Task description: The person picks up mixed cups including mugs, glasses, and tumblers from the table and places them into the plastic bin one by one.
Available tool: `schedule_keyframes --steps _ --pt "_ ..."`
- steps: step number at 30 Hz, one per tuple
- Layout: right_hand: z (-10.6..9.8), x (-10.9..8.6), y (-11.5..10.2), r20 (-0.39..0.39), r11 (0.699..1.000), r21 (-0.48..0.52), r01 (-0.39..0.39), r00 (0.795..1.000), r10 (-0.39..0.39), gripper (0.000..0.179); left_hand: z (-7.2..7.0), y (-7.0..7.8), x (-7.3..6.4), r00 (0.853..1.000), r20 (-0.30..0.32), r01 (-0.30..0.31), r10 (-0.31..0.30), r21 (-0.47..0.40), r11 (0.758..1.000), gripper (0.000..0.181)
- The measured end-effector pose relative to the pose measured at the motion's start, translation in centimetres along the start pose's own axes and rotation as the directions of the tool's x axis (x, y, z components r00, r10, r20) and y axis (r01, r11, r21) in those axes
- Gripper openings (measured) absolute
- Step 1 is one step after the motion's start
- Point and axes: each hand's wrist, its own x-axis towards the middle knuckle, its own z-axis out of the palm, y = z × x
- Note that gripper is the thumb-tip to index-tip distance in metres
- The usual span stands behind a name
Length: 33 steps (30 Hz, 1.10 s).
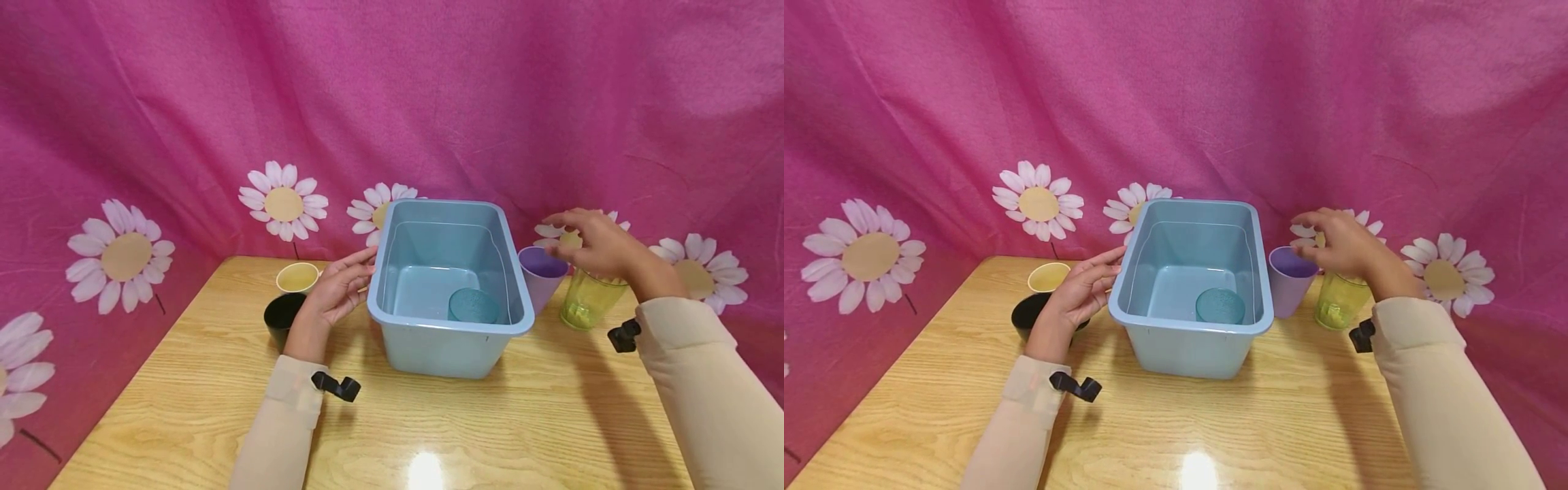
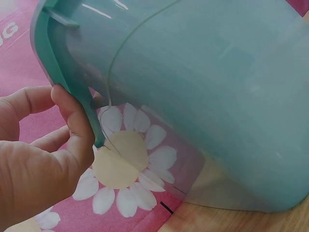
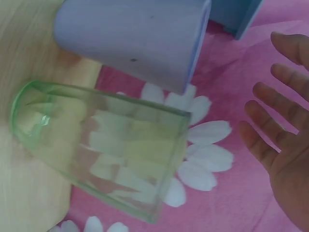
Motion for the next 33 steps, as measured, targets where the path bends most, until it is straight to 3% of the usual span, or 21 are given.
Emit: schedule_keyframes --steps 15,22,26,33 --pt "2.2 0.3 3.2 0.039 0.999 0.010 0.051 0.998 -0.051 0.050 0.2 0.1 0.0 1.000 -0.022 0.007 -0.007 -0.001 1.000 0.052" --pt "2.9 0.3 3.4 0.083 0.997 -0.017 0.082 0.993 -0.080 0.048 0.1 0.0 0.1 1.000 -0.026 0.009 -0.009 0.004 1.000 0.052" --pt "3.2 0.4 3.2 0.115 0.996 -0.072 0.051 0.992 -0.042 0.050 0.1 -0.1 0.1 1.000 -0.027 0.010 -0.010 0.003 1.000 0.052" --pt "3.4 0.4 2.7 0.161 0.992 -0.119 -0.035 0.986 0.054 0.070 0.2 0.0 0.0 1.000 -0.021 0.006 -0.006 0.004 1.000 0.052"
